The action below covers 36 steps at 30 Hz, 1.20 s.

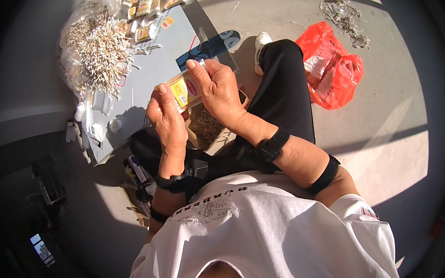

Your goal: The recorder is sorting and packing small wooden sticks into plastic sleeves for retail sale.

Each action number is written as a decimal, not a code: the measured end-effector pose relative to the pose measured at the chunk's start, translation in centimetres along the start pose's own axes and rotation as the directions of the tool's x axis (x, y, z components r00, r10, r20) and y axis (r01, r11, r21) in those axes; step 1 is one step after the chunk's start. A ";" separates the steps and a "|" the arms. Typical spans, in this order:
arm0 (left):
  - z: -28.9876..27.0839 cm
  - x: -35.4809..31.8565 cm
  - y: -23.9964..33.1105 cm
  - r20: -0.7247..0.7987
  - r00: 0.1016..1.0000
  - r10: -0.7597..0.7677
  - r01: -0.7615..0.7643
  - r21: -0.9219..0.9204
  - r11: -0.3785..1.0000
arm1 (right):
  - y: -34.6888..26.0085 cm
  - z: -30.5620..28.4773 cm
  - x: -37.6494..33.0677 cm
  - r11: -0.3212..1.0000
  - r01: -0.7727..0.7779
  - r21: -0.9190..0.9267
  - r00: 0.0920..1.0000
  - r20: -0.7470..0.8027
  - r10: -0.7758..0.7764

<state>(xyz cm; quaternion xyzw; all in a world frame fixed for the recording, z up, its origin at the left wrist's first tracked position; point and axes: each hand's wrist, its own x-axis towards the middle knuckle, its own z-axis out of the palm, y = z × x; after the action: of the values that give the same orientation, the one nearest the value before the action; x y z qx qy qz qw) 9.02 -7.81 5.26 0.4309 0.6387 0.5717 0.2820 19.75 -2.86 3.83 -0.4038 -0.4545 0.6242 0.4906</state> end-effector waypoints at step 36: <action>-2.1 0.7 -1.5 0.315 0.949 -0.023 0.193 -0.522 0.831 | -2.1 -1.5 -0.5 0.968 0.249 -0.034 0.959 0.145 -0.242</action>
<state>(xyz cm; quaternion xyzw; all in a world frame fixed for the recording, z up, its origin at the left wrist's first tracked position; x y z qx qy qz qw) 6.53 -8.20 4.31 0.3756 0.4229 0.6420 0.5176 21.82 -2.85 5.51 -0.3122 -0.5503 0.5733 0.5206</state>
